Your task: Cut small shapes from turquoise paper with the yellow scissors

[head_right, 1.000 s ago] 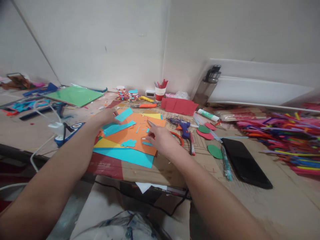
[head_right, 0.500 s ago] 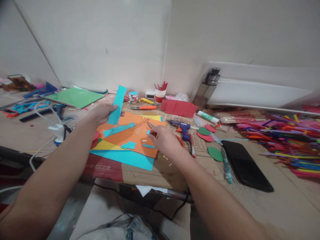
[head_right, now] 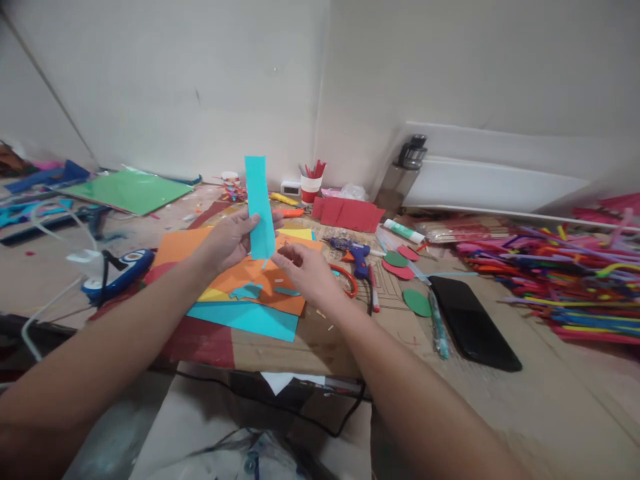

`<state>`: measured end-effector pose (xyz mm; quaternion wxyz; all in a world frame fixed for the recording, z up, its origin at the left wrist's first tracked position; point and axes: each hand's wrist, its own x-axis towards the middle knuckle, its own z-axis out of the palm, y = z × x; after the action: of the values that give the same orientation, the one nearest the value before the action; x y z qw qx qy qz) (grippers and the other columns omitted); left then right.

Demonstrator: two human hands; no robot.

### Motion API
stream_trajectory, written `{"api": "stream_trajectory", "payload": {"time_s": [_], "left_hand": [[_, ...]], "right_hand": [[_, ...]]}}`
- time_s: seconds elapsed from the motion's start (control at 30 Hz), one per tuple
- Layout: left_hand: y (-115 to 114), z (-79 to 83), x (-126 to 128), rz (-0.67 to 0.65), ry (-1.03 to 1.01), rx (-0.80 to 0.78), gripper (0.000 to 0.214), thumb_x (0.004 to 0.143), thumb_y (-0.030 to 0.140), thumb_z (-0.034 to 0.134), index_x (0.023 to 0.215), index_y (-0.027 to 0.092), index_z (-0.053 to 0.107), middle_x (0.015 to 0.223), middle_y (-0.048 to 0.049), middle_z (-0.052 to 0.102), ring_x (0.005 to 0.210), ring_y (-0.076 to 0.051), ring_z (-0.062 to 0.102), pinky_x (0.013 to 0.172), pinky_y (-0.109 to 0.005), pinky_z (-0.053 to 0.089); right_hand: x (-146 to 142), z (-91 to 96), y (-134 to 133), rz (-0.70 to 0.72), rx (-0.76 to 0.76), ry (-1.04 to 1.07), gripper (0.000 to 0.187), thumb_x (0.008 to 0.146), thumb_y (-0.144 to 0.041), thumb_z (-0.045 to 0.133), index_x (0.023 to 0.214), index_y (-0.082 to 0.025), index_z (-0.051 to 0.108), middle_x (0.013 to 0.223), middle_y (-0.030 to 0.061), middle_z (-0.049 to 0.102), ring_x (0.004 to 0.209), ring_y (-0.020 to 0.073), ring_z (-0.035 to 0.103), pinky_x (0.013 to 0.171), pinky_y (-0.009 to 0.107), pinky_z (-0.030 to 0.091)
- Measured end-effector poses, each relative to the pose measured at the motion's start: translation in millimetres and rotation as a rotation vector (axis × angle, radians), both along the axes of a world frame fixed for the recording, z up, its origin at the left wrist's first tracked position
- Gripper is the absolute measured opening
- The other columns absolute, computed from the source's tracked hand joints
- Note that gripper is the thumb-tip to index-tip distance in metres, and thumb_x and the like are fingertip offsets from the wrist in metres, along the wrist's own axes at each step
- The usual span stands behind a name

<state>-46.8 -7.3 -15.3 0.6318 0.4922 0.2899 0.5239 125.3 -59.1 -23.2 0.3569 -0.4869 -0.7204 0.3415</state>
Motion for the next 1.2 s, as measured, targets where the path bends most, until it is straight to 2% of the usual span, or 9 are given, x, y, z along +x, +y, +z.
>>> {"api": "stream_trajectory", "payload": {"time_s": [0.13,0.23,0.33,0.53,0.7,0.87,1.03,1.2], "left_hand": [[-6.6,-3.7,8.5,-0.057,0.031,-0.005,0.025,0.082,0.032,0.064,0.099,0.015,0.066,0.108,-0.013,0.071,0.106,-0.026,0.065,0.088,-0.04,0.053],[-6.9,-7.4,8.3,-0.082,0.091,-0.014,0.025,0.077,0.035,0.07,0.091,0.014,0.068,0.094,-0.0099,0.073,0.085,-0.021,0.069,0.079,-0.035,0.054],[-5.9,-9.6,5.3,-0.093,0.13,-0.028,0.027,0.07,0.034,0.076,0.085,0.013,0.069,0.083,-0.006,0.073,0.068,-0.015,0.067,0.071,-0.031,0.054],[-7.0,-9.4,2.2,-0.107,0.132,-0.064,0.031,0.067,0.034,0.08,0.088,0.013,0.07,0.085,-0.0063,0.073,0.071,-0.016,0.067,0.074,-0.032,0.054],[-2.9,-9.9,-0.9,-0.006,0.125,-0.074,0.019,0.073,0.028,0.073,0.083,0.013,0.066,0.078,-0.0041,0.07,0.067,-0.015,0.066,0.072,-0.032,0.054],[1.8,-12.8,-3.2,0.075,0.097,-0.119,0.011,0.078,0.021,0.065,0.084,0.013,0.061,0.073,-0.0028,0.068,0.062,-0.013,0.064,0.065,-0.029,0.054],[-0.6,-11.7,0.1,0.101,0.109,-0.133,0.01,0.079,0.019,0.064,0.085,0.012,0.06,0.068,-0.002,0.065,0.056,-0.011,0.061,0.056,-0.024,0.051],[-2.7,-9.3,2.2,0.101,0.11,-0.14,0.005,0.08,0.016,0.061,0.08,0.012,0.059,0.064,-0.0005,0.062,0.056,-0.011,0.061,0.055,-0.022,0.05]], "right_hand": [[-3.1,-2.9,2.3,-0.016,-0.057,0.083,0.023,0.081,-0.039,0.059,0.076,-0.016,0.063,0.068,-0.0012,0.059,0.059,0.0104,0.048,0.056,0.023,0.037],[-0.6,-4.3,3.9,-0.068,-0.018,0.088,0.023,0.079,-0.035,0.059,0.067,-0.016,0.058,0.062,-0.0022,0.055,0.057,0.01,0.047,0.055,0.023,0.035],[1.9,-4.8,4.0,-0.089,0.027,0.053,0.025,0.08,-0.036,0.058,0.064,-0.016,0.056,0.061,-0.0018,0.054,0.056,0.0098,0.044,0.054,0.023,0.033],[2.1,-3.5,2.0,-0.058,0.054,0.023,0.024,0.083,-0.035,0.055,0.068,-0.016,0.058,0.064,-0.0013,0.055,0.059,0.0099,0.045,0.055,0.023,0.033],[16.7,8.8,0.2,-0.007,0.097,-0.222,0.015,0.081,-0.031,0.061,0.083,-0.016,0.067,0.08,0.0021,0.066,0.069,0.012,0.053,0.061,0.024,0.038],[28.4,18.7,-4.2,0.111,-0.006,-0.579,0.01,0.079,-0.027,0.067,0.082,-0.019,0.071,0.08,0.0022,0.07,0.069,0.0132,0.058,0.06,0.023,0.037],[21.3,11.3,-6.1,0.193,0.061,-0.707,0.011,0.076,-0.022,0.071,0.086,-0.018,0.072,0.094,0.0051,0.071,0.086,0.0173,0.061,0.068,0.024,0.037],[14.7,13.8,-10.0,0.189,0.039,-0.804,0.002,0.078,-0.018,0.067,0.079,-0.018,0.068,0.087,0.0036,0.068,0.082,0.0164,0.059,0.066,0.025,0.032]]}}
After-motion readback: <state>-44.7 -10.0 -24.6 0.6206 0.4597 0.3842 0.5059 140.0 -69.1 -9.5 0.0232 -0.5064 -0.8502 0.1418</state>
